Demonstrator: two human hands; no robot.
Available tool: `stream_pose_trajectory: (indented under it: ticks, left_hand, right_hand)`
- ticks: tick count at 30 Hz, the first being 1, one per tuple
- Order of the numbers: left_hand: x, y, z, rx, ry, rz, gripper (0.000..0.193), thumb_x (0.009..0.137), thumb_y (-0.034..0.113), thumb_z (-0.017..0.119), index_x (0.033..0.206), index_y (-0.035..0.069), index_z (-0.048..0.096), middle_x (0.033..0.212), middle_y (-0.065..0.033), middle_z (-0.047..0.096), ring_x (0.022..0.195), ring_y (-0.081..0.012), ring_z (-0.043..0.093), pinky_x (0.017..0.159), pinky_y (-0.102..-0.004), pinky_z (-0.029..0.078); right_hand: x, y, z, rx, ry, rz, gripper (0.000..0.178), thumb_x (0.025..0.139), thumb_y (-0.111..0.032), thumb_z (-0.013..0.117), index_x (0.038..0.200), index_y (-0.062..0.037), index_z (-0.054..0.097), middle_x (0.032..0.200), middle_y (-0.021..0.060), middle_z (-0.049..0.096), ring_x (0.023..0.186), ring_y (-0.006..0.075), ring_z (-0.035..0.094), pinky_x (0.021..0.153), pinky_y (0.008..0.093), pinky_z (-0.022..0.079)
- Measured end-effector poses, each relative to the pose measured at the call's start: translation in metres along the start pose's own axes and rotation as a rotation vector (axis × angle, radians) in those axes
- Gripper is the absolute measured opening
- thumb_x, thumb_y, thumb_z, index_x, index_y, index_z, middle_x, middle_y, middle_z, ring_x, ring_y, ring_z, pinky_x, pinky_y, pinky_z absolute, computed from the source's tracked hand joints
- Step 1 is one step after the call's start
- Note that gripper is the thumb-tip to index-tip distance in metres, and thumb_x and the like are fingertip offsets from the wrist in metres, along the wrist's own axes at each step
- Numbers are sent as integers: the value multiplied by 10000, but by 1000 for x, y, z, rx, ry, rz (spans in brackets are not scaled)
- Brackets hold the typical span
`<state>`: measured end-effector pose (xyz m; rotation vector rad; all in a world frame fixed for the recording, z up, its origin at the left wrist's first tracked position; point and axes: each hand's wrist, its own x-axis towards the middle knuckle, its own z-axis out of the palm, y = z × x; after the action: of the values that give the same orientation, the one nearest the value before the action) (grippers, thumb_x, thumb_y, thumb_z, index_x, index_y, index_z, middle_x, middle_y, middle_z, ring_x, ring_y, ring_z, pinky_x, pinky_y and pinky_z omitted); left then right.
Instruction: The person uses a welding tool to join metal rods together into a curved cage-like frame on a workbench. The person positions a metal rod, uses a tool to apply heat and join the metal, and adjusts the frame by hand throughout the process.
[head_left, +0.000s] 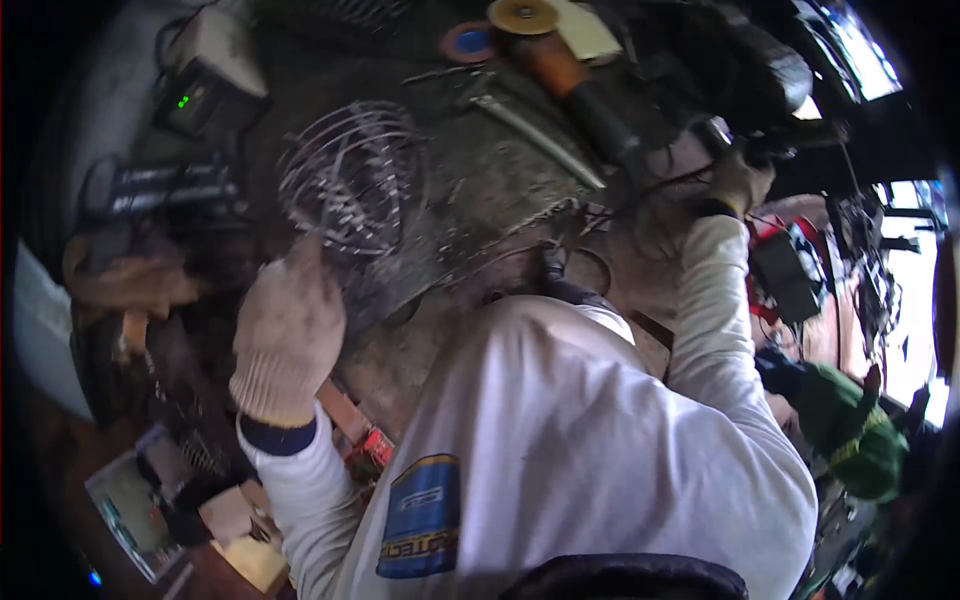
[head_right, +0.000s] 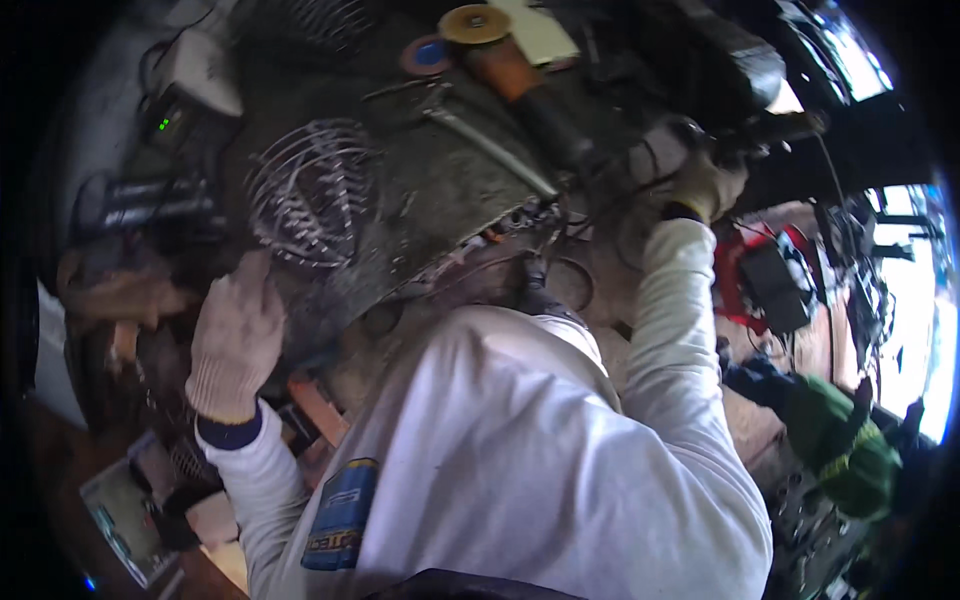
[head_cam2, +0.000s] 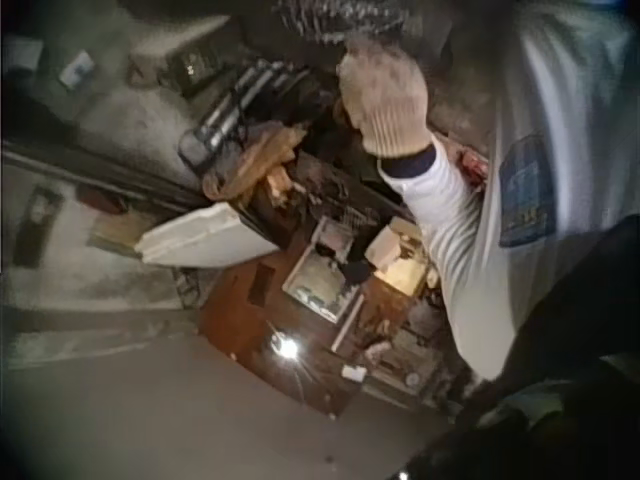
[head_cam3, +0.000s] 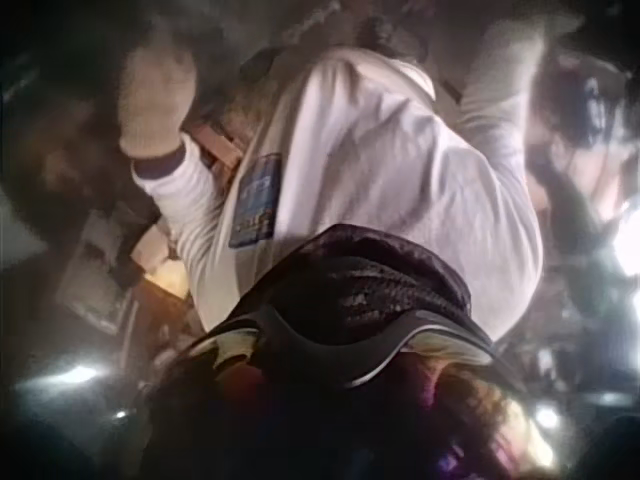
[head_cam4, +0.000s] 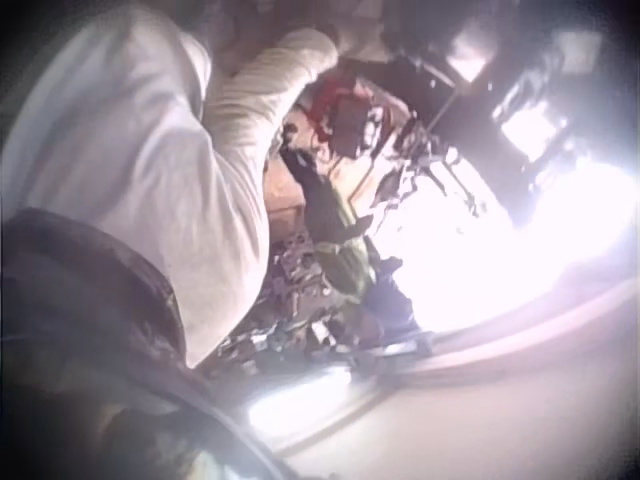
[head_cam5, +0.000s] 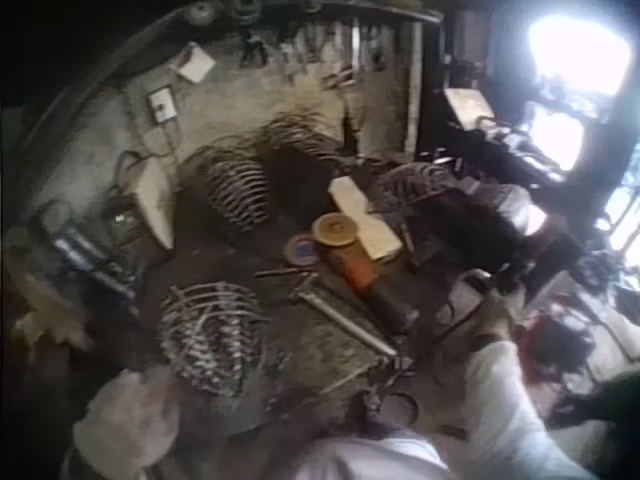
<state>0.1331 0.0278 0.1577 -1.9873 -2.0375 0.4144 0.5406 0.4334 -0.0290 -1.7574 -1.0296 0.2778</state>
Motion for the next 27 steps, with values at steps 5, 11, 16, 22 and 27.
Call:
stream_pose_trajectory:
  ticks: [5, 11, 16, 22, 27]
  left_hand:
    - [14, 16, -18, -147, -86, -196, 206, 889, 62, 629, 1080, -15, 644, 1132, -190, 651, 907, -373, 659, 789, -450, 546]
    - [23, 17, -25, -191, -52, -193, 197, 915, 139, 632, 1052, 1, 598, 816, -214, 687, 809, -380, 718, 708, -468, 599]
    - [21, 18, -20, -125, -47, -176, 185, 926, 153, 615, 1036, 4, 598, 812, -196, 690, 795, -355, 720, 691, -460, 597]
    - [16, 23, -15, -56, 85, -174, 267, 913, 160, 627, 1133, 9, 636, 827, -161, 688, 775, -325, 705, 665, -437, 589]
    - [17, 27, -20, -59, -37, -242, 356, 897, 131, 664, 1226, 10, 604, 957, -150, 674, 851, -316, 659, 735, -407, 549]
  right_hand:
    - [-22, -22, 3, -139, -55, -14, 586, 816, -423, 785, 1172, 32, 683, 1130, 243, 732, 1114, 414, 685, 969, 482, 516]
    - [-8, -49, -10, -42, 195, -174, 535, 846, -366, 775, 1135, 70, 659, 1086, 235, 726, 1054, 401, 695, 925, 466, 523]
    - [11, -106, -47, 309, 9, -440, 430, 865, -297, 773, 1169, -10, 672, 1097, 232, 724, 1029, 366, 702, 922, 445, 530]
    - [8, -182, -76, -35, -191, -1154, 367, 911, -168, 741, 1264, -92, 672, 1092, 156, 732, 938, 213, 716, 814, 318, 562]
    - [-26, -219, -52, 734, -890, -151, 381, 965, -162, 701, 1285, 32, 630, 1077, 118, 716, 931, 189, 703, 827, 271, 552]
